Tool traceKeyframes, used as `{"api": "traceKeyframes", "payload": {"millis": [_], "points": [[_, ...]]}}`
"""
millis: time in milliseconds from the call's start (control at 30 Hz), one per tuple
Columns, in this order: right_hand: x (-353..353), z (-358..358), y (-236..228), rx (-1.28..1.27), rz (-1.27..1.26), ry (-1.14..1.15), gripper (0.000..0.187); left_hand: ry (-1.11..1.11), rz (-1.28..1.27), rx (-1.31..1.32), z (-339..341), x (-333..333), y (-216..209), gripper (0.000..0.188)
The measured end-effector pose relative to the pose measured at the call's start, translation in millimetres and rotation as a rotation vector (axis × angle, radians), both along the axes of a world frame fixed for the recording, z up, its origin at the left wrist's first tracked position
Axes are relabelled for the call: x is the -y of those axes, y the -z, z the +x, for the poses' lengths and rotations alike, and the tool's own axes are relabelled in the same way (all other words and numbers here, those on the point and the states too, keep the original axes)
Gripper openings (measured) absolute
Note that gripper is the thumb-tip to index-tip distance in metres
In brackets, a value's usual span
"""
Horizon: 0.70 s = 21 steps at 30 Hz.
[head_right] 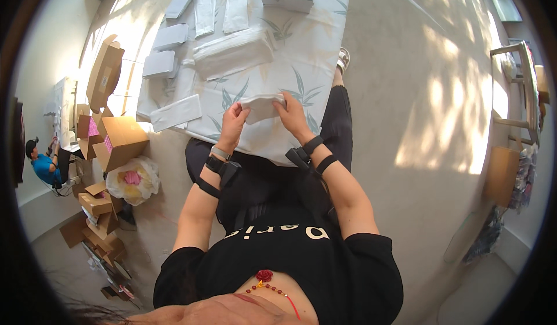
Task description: Folding white paper or plastic products and placing them into white cardboard boxes while sitting on the floor.
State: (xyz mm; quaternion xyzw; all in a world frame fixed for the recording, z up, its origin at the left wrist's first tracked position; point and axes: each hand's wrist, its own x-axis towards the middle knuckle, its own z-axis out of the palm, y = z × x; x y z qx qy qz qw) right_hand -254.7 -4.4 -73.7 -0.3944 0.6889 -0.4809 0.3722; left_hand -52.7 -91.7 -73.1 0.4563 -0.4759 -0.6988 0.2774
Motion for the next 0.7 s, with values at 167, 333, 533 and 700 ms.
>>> {"api": "traceKeyframes", "payload": {"millis": [167,333,533,700], "points": [[6,-11,-43,-0.052,-0.273,-0.005,0.020,-0.127,-0.284,-0.108,-26,-5,-44,0.015],[-5,-11,6,-0.047,-0.201,-0.077,0.035,-0.039,-0.382,-0.044,-20,-13,-3,0.031],[6,-6,8,0.028,-0.211,-0.097,0.046,-0.069,-0.379,-0.073,-25,-7,8,0.039],[16,-2,12,0.047,-0.257,-0.107,0.042,-0.095,-0.399,-0.083,-38,-2,14,0.033]]}}
